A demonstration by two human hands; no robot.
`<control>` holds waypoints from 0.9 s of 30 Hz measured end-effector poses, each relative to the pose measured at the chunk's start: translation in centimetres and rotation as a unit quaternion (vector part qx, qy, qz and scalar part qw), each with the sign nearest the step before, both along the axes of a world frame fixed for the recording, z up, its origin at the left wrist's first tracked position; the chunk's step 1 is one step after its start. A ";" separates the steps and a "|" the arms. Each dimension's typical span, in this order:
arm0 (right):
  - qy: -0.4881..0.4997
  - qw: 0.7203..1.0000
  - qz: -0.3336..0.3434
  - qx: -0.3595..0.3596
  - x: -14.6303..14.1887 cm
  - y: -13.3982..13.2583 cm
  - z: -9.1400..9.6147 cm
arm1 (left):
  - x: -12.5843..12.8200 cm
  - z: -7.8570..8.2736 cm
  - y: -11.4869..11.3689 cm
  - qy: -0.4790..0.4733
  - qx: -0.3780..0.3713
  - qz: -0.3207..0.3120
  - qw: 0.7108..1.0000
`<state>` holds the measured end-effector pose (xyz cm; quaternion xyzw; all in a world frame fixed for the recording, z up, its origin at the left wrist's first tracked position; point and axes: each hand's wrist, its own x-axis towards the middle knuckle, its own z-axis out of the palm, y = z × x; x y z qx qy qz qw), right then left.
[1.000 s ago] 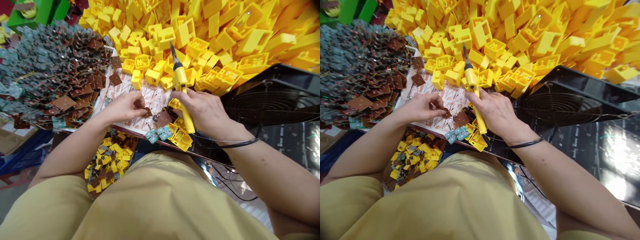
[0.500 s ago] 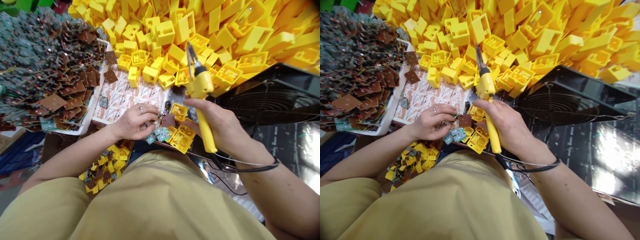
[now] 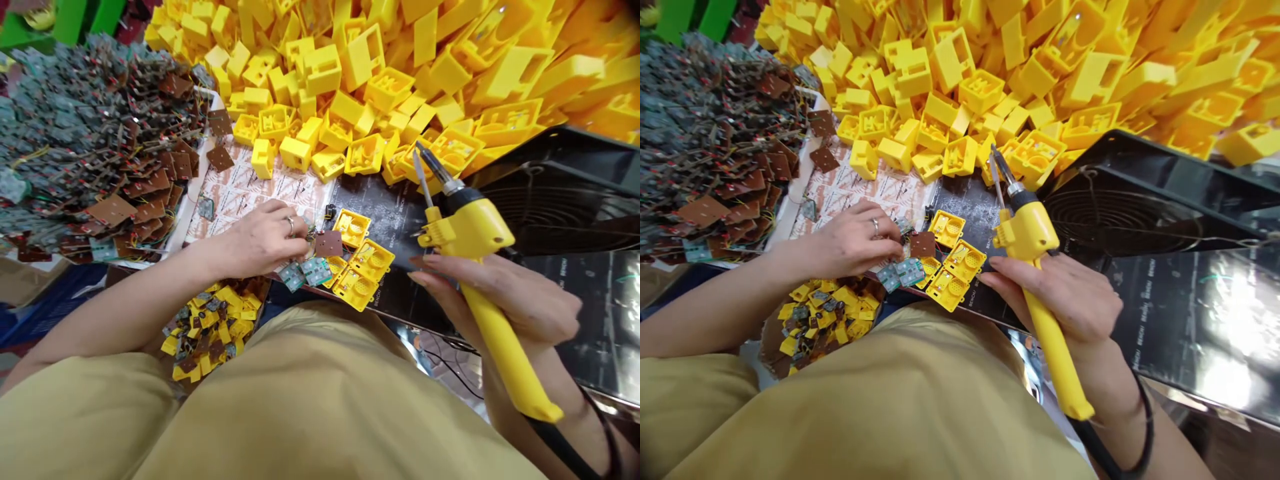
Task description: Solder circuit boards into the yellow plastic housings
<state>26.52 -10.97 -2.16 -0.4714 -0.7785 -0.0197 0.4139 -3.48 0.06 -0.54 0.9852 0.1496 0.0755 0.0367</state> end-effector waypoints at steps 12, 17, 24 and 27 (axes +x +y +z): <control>-0.126 0.985 0.065 -0.093 -3.5 5.6 -1.2 | 5.1 -0.2 0.7 -0.131 -0.189 0.213 0.950; -0.121 0.981 0.090 -0.126 -3.5 5.4 -1.2 | 6.0 -0.6 1.0 -0.061 -0.166 0.174 0.969; -0.171 0.975 0.045 -0.132 -3.0 4.5 -0.7 | 5.7 -0.3 0.8 0.023 -0.125 0.176 0.976; -0.144 0.984 0.047 -0.093 -2.5 4.0 -0.4 | 6.1 0.0 1.0 0.030 -0.138 0.186 0.972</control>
